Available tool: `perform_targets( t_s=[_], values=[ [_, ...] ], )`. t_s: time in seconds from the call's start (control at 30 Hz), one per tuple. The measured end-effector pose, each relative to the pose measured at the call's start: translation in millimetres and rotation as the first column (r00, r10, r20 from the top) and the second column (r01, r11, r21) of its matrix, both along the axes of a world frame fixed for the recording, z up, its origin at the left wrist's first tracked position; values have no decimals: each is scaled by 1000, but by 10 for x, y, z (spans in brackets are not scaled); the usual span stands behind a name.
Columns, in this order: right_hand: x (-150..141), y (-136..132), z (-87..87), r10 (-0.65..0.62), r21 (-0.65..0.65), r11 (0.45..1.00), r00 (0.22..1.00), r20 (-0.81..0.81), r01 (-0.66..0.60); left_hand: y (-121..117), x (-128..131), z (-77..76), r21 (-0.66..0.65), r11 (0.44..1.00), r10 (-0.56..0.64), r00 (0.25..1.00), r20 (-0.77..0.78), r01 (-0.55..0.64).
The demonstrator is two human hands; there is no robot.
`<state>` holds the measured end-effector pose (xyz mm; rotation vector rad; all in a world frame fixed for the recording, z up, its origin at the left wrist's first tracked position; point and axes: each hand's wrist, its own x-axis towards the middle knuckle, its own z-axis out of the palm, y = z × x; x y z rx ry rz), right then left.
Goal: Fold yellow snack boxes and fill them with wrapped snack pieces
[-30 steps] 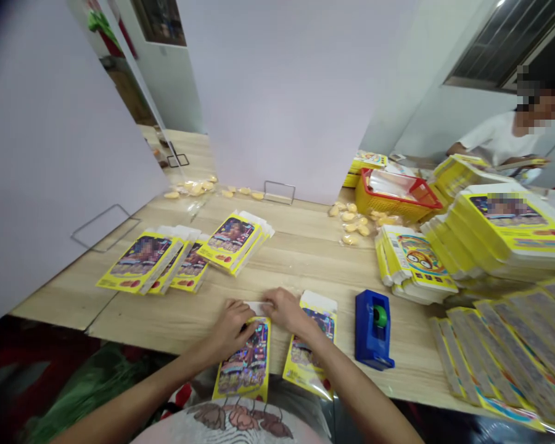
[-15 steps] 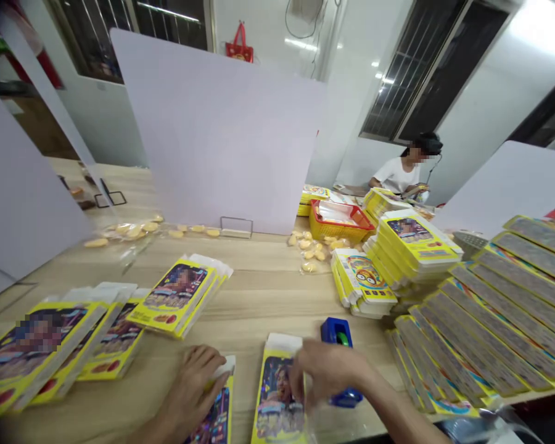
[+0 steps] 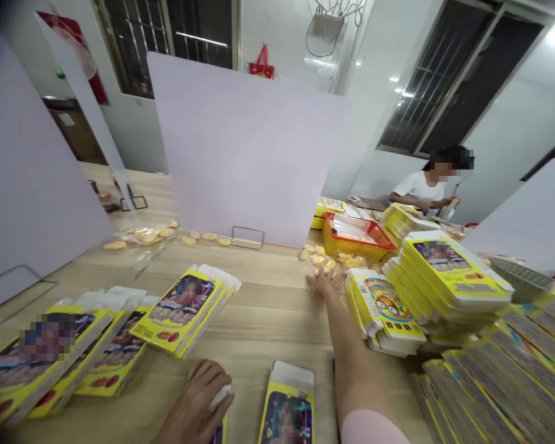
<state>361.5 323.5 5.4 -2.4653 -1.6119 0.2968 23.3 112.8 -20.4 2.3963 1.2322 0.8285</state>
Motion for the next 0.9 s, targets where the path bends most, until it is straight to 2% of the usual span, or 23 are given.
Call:
perform_targets(
  t_s=[0.1, 0.2, 0.27, 0.33, 0.4, 0.53, 0.63, 0.73, 0.8, 0.9],
  values=[
    [-292, -158, -288, 100, -50, 994, 995, -3, -100, 64, -1, 63, -73, 996, 53, 999, 7, -52],
    [-677, -576, -533, 341, -95, 935, 940, -18, -341, 216, 94, 130, -118, 992, 34, 999, -16, -36],
    [-870, -878, -588, 490, -117, 863, 871, -42, -491, 347, 171, 137, -147, 989, 22, 999, -45, -28],
    [-955, -1072, -537, 550, -122, 822, 831, -88, -557, 480, 237, 106, -172, 985, 19, 997, -74, -31],
    [-941, -1103, -415, 549, -66, 827, 828, -111, -558, 616, 304, 56, -170, 984, 30, 995, -91, -45],
    [-836, -842, -194, 579, 58, 815, 807, -112, -576, 950, 563, 5, -112, 989, 83, 992, -96, -94],
    [-835, -677, -187, 591, 32, 805, 796, -131, -592, 1236, 862, 49, -233, 965, 114, 993, -35, -119],
    [-822, -666, -251, 538, 24, 841, 830, -146, -541, 1451, 1076, 109, -382, 918, 128, 991, 33, -106],
    [-764, -716, -266, 484, 36, 873, 857, -176, -486, 1517, 1097, 138, -432, 897, 136, 988, 66, -95],
    [-691, -841, -208, 401, 71, 915, 881, -252, -396, 1479, 956, 181, -515, 851, 197, 972, 132, -103]
  ],
)
